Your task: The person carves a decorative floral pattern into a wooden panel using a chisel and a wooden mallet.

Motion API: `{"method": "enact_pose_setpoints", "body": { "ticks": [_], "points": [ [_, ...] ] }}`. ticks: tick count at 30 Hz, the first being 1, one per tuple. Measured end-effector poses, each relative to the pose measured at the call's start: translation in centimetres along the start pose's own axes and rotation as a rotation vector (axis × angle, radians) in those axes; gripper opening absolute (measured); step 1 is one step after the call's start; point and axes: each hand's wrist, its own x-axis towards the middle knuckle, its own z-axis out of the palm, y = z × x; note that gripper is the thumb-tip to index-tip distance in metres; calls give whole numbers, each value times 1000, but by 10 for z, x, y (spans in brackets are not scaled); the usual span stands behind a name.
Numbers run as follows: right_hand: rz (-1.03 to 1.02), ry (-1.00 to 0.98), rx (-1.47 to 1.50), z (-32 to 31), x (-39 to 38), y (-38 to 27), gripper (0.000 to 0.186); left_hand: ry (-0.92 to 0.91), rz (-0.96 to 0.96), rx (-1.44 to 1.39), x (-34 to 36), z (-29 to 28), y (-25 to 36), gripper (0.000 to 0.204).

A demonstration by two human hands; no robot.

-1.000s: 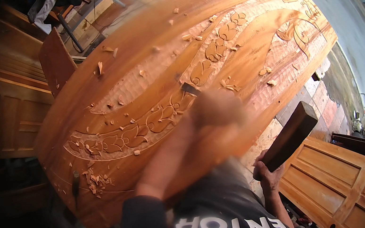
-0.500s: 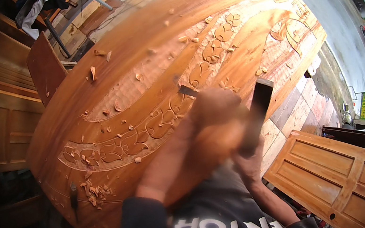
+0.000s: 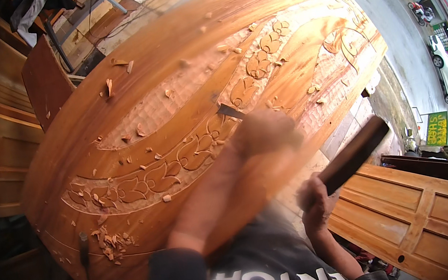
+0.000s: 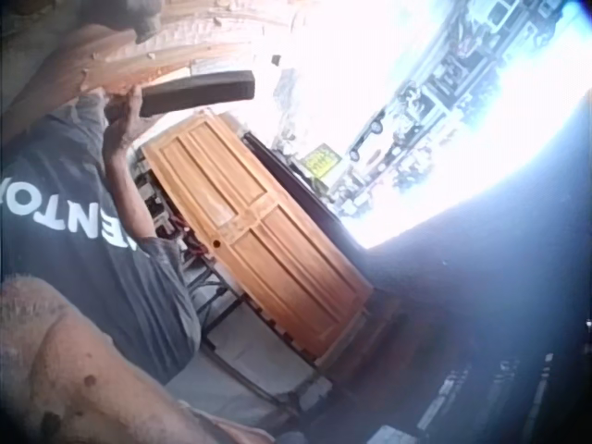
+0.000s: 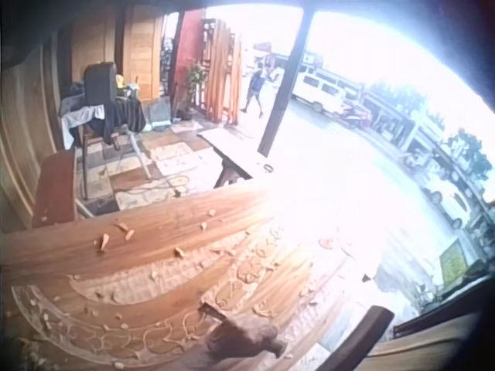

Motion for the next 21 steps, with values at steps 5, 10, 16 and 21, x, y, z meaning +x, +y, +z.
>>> {"method": "enact_pose_setpoints", "body": {
  "ticks": [5,10,16,21],
  "points": [
    [-119,-144,-426,49,-5,17,53,-58,-27,-11,-4,3,-1,15],
    [164,27,62,16,-10,3,49,-9,23,-14,2,-1,0,17],
    [155,8,45,-14,-11,-14,24,-66,56,102,3,-28,51,15],
    [70,-3,-40,-31,-8,-5,43,130,-48,-283,2,-15,80,23]
  ]
}}
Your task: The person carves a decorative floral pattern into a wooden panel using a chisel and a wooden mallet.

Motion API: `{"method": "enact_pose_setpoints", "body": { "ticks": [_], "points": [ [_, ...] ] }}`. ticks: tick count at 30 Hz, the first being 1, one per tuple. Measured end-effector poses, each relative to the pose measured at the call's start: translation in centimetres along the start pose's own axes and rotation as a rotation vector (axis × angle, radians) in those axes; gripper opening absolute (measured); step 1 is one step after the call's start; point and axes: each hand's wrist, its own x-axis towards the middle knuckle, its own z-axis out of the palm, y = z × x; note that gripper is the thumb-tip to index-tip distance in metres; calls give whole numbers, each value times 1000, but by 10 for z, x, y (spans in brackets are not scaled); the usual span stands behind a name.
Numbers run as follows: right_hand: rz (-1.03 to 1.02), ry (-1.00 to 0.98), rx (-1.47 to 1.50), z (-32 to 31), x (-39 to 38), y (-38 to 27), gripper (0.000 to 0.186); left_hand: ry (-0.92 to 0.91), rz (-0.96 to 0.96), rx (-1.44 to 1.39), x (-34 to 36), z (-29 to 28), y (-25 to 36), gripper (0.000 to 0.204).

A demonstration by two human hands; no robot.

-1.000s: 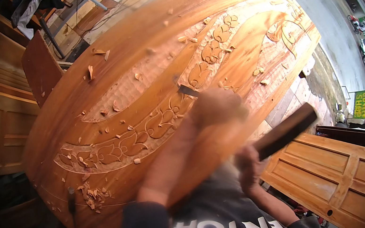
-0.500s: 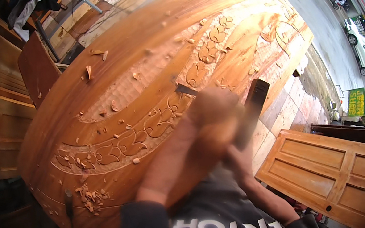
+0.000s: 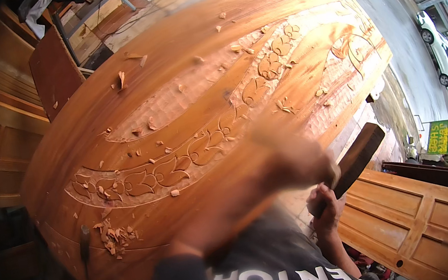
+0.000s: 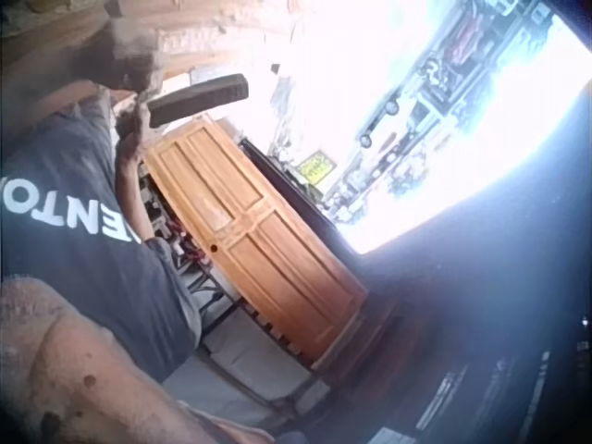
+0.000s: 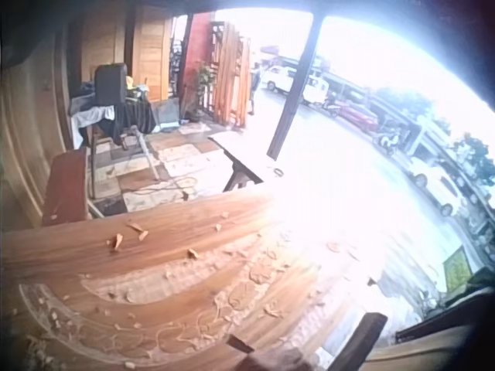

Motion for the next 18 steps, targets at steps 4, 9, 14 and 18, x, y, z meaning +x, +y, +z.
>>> {"method": "enact_pose_setpoints", "body": {
  "ticks": [4,9,14,18],
  "points": [
    [-110,-245,-93,4,0,-21,41,410,-387,-326,-11,-45,-30,27],
    [-37,-301,-386,7,42,-39,71,1073,-634,-440,9,-106,-89,29],
    [-134,-526,-298,58,92,-75,61,1318,-648,-325,19,-129,-141,35],
    [-227,-730,-226,103,146,-105,55,1313,-654,-226,15,-129,-161,35]
  ]
}}
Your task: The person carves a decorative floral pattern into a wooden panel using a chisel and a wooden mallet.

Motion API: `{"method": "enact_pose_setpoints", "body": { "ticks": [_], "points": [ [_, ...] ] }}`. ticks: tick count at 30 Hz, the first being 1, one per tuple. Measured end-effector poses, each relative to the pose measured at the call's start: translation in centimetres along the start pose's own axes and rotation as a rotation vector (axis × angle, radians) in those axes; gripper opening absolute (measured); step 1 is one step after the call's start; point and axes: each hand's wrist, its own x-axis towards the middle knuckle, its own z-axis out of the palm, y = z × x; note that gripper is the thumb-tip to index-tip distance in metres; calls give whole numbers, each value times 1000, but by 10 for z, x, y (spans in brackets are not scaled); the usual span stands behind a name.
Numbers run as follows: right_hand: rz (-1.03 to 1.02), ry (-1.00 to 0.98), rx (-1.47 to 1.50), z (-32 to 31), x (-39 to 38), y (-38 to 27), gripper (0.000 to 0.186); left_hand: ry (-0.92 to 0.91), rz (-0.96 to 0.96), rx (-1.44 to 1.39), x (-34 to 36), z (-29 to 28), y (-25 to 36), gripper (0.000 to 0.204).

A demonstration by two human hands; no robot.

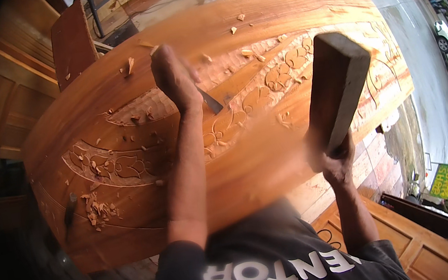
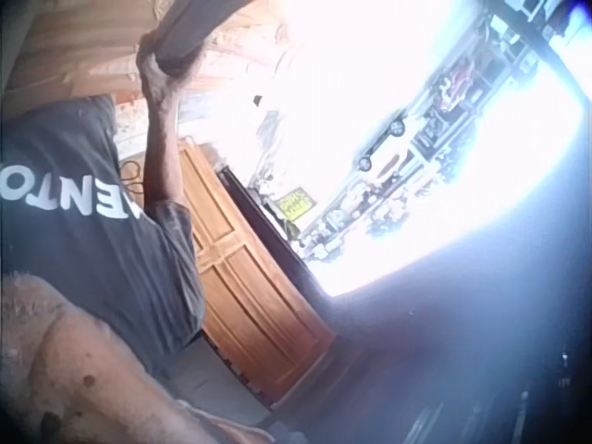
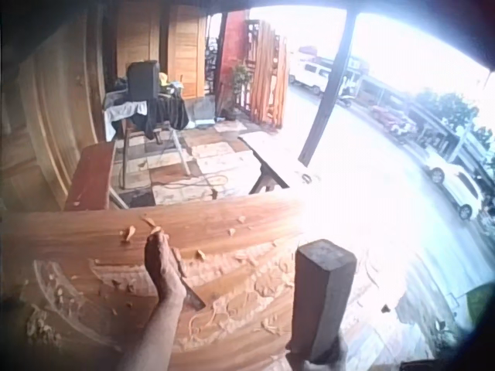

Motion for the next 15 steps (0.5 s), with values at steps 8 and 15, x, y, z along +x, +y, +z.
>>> {"method": "enact_pose_setpoints", "body": {
  "ticks": [8,15],
  "points": [
    [-291,-214,-7,43,188,-67,90,-67,-5,129,0,15,-13,26],
    [-1021,-999,-1217,139,325,-51,84,-121,-86,111,2,18,-21,28]
  ]
}}
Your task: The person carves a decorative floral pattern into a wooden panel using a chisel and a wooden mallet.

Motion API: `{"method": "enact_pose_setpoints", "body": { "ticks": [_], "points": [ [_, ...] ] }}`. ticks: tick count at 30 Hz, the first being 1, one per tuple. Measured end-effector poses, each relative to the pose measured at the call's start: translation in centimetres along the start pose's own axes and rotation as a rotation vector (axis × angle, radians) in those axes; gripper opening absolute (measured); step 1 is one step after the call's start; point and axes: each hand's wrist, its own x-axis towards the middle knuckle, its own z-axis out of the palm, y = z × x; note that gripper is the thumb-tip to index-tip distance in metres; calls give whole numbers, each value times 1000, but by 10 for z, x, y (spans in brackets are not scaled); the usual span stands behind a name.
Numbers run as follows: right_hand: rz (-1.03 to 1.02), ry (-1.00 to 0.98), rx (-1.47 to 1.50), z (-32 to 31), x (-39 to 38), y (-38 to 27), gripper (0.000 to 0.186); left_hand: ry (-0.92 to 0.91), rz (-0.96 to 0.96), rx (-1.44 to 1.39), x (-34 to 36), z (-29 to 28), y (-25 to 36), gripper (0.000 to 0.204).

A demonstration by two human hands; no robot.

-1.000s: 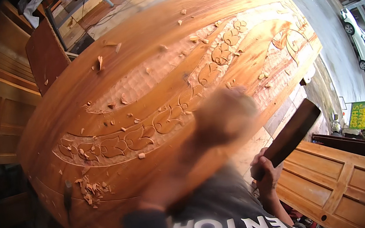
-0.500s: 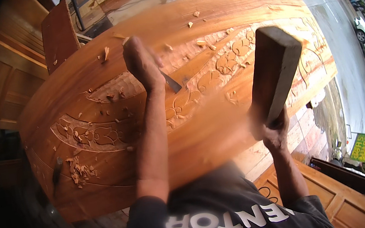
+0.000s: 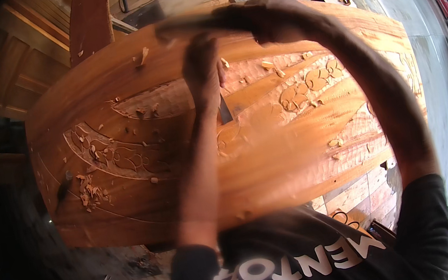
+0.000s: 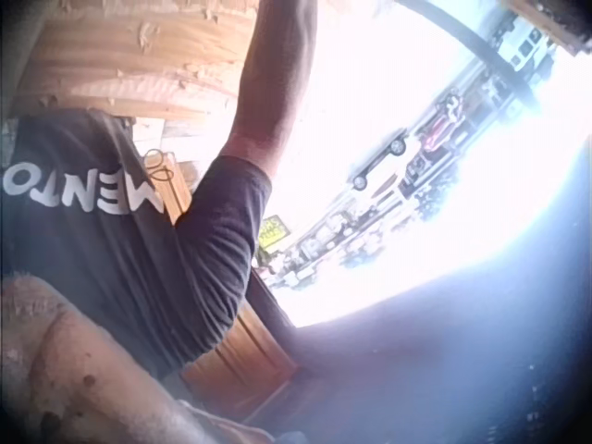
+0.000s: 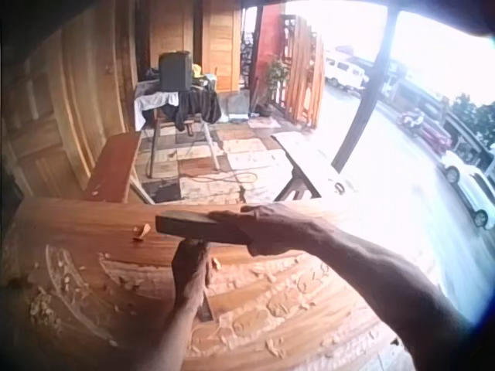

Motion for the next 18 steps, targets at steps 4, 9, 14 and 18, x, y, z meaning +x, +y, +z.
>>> {"method": "enact_pose_setpoints", "body": {
  "ticks": [4,9,14,18],
  "points": [
    [-133,125,-34,-16,24,44,92,10,-86,4,0,11,-2,24],
    [74,-53,150,0,37,16,93,-11,-91,-14,2,1,-5,27],
    [156,-156,86,-13,41,28,91,31,-168,56,0,2,-3,26],
    [477,-29,404,-7,42,4,88,37,-119,46,-1,0,-5,31]
  ]
}}
